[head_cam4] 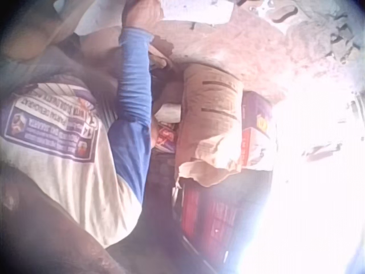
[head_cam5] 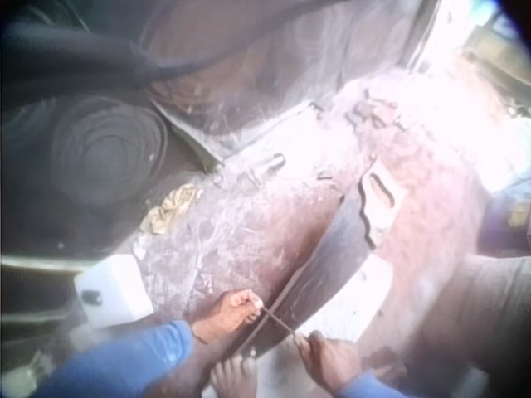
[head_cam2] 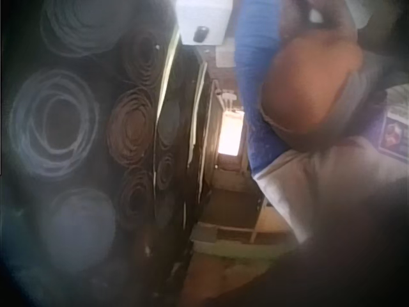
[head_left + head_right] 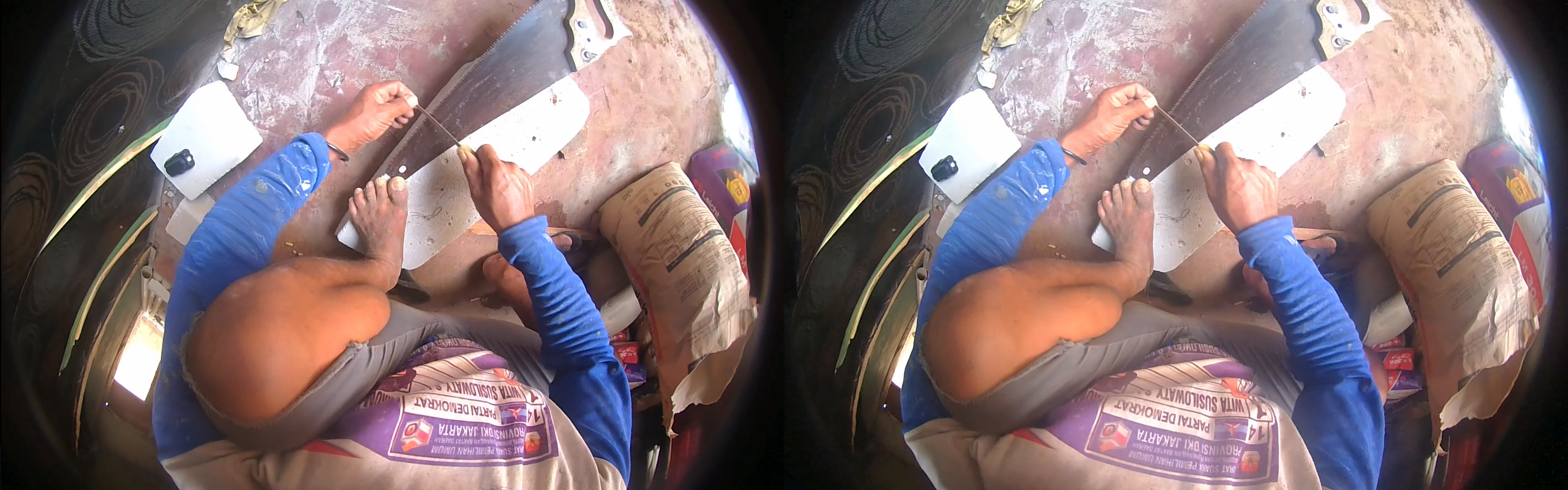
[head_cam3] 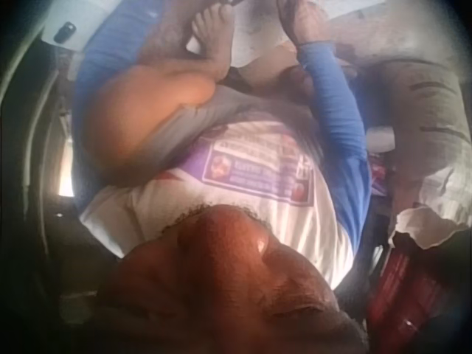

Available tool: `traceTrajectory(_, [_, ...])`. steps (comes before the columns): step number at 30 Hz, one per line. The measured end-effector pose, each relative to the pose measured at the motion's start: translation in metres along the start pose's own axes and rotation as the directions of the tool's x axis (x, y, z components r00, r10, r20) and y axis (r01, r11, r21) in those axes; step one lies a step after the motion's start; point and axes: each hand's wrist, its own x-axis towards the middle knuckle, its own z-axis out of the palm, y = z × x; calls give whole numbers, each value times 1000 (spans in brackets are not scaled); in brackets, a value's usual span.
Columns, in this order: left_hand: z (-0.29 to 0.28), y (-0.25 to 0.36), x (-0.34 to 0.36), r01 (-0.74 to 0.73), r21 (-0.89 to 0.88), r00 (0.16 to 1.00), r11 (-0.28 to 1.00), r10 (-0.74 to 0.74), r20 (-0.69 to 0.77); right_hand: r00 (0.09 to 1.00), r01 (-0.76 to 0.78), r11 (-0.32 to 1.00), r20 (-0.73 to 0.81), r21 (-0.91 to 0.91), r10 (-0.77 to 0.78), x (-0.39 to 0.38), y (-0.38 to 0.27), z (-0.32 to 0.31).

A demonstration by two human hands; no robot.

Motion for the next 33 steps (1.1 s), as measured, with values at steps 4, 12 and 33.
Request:
traceTrajectory(4, [17,5,2,10,4,999,1000,-10,36,1000,-29,1000,10,-3,29,-10,10,-8])
traceTrajectory(12, [-9,3,10,88,67,992,994,-82,-95,1000,18,1000,-13,-22,-18,22,-10,5])
traceTrajectory(33, [-12,6,9,96,66,991,993,-90,-95,997,60,998,-57,18,-59,22,-6,9])
